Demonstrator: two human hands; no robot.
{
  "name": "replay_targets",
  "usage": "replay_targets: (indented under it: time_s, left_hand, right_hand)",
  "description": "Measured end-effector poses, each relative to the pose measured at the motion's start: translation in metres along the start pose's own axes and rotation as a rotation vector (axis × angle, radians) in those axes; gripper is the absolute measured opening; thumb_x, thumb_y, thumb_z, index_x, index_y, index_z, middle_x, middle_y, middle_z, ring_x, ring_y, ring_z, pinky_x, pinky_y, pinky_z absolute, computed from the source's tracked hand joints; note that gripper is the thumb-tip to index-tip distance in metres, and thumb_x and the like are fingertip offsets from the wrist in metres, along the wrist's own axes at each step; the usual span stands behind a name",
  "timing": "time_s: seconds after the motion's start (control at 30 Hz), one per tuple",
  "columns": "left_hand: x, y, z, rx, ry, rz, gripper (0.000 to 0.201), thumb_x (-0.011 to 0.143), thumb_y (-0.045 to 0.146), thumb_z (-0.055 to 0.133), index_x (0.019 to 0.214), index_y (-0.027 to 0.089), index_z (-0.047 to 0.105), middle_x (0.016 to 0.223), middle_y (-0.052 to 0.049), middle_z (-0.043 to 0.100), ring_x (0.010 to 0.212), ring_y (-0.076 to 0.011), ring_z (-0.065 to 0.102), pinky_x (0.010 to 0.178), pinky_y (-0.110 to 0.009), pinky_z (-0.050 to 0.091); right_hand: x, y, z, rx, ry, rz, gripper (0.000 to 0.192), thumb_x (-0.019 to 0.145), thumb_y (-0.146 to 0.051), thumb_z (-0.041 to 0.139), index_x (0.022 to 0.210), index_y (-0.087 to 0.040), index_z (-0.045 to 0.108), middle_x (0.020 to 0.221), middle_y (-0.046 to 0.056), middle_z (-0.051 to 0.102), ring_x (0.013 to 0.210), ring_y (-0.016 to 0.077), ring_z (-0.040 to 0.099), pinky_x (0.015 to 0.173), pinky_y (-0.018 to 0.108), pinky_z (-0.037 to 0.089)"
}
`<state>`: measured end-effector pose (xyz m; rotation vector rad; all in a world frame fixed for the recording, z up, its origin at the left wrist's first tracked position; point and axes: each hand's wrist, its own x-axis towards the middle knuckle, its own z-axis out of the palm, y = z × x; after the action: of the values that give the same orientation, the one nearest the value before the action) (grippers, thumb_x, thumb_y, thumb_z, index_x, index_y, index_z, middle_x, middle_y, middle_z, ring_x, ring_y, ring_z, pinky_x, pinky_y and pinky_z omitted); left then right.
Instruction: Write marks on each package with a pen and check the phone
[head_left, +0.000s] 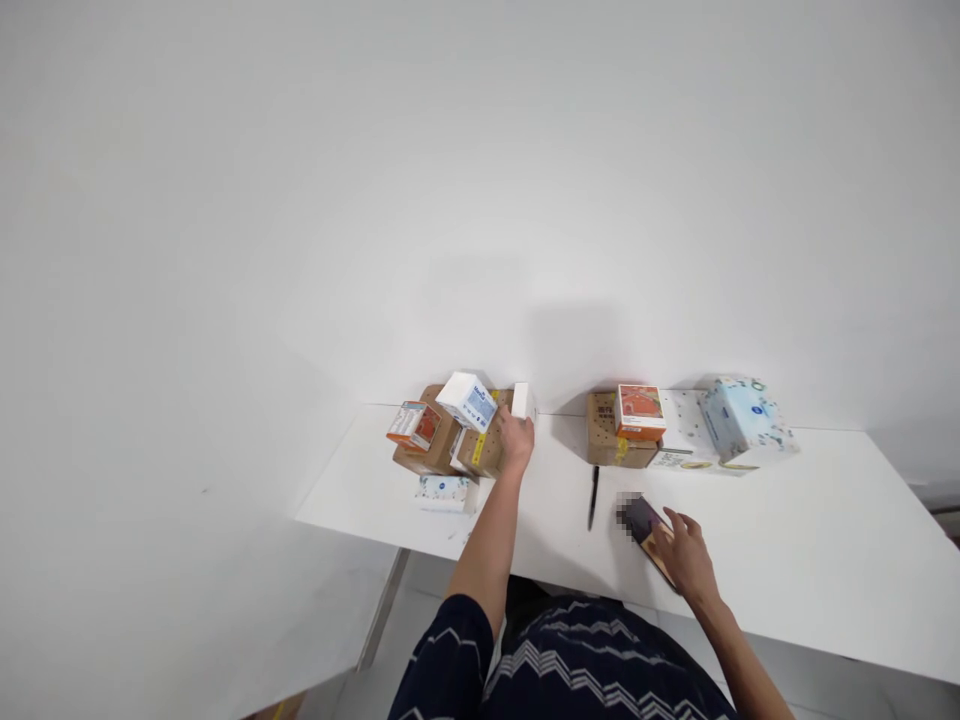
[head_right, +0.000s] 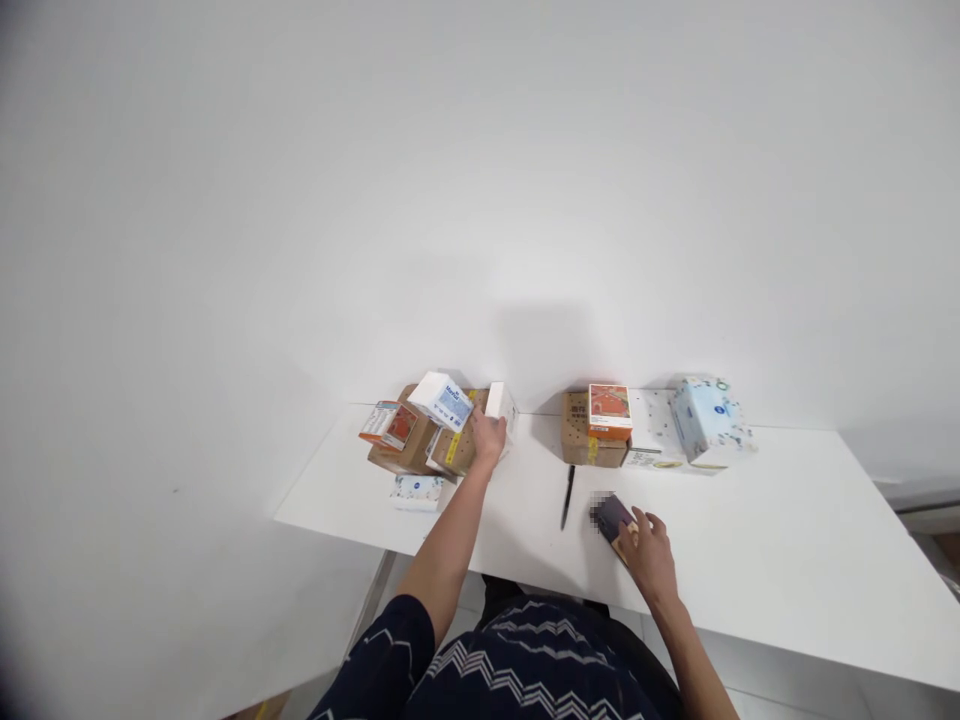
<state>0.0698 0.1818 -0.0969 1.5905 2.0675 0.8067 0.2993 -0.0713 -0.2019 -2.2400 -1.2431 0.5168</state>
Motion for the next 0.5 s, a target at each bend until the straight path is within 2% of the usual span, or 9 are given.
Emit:
replay_targets:
  time_s: [0.07,0.17,0.27,0.37,0.43,0.5]
  left_hand:
    - [-0.005,-0.002,-0.008,0.019,-0.004,0.014,0.065,0.082,0.024,0.063,0.14,0.018,0.034,0.139,-0.021,0.045,0.111,-0.0293,0.061,0.09,-0.039,0.048]
    - [-0.014,-0.004,-0.02,0.025,-0.012,0.047,0.067,0.083,0.027,0.061,0.143,0.022,0.032,0.141,-0.02,0.042,0.112,-0.0314,0.06,0.088,-0.041,0.049]
    - [-0.026,-0.008,-0.03,-0.007,-0.009,0.087,0.065,0.084,0.028,0.059,0.143,0.023,0.033,0.142,-0.018,0.041,0.119,-0.0323,0.055,0.091,-0.042,0.049]
    - [-0.045,-0.015,-0.036,-0.074,-0.004,0.125,0.061,0.084,0.026,0.057,0.141,0.021,0.036,0.141,-0.018,0.041,0.121,-0.0302,0.053,0.095,-0.043,0.047]
    - [-0.064,-0.023,-0.037,-0.132,-0.021,0.154,0.055,0.084,0.023,0.056,0.137,0.019,0.041,0.136,-0.017,0.046,0.111,-0.0264,0.059,0.094,-0.041,0.048]
    - [-0.086,-0.034,-0.036,-0.197,-0.058,0.178,0.049,0.083,0.021,0.056,0.132,0.019,0.048,0.129,-0.015,0.052,0.089,-0.0201,0.064,0.088,-0.038,0.051]
  right_hand:
    - [0.005,-0.011,-0.007,0.054,0.022,-0.006,0.055,0.086,-0.05,0.039,0.125,-0.015,0.055,0.121,0.018,0.051,0.112,0.0339,0.056,0.092,0.049,0.048]
    - [0.019,-0.038,-0.024,0.127,0.136,-0.08,0.057,0.087,-0.053,0.042,0.13,-0.017,0.052,0.12,0.017,0.05,0.108,0.0324,0.056,0.088,0.05,0.049]
    - [0.039,-0.072,-0.045,0.122,0.324,-0.218,0.059,0.087,-0.051,0.047,0.133,-0.016,0.05,0.122,0.019,0.049,0.117,0.0348,0.049,0.093,0.052,0.045]
    - [0.064,-0.106,-0.061,0.05,0.436,-0.299,0.061,0.086,-0.05,0.051,0.136,-0.016,0.048,0.131,0.023,0.043,0.125,0.0384,0.041,0.094,0.056,0.041]
    - [0.08,-0.124,-0.064,-0.011,0.457,-0.294,0.066,0.084,-0.052,0.054,0.139,-0.017,0.044,0.139,0.025,0.036,0.128,0.0418,0.037,0.095,0.06,0.038]
    - [0.095,-0.138,-0.063,-0.06,0.436,-0.247,0.071,0.081,-0.054,0.058,0.14,-0.018,0.043,0.144,0.027,0.03,0.126,0.0452,0.038,0.093,0.063,0.036]
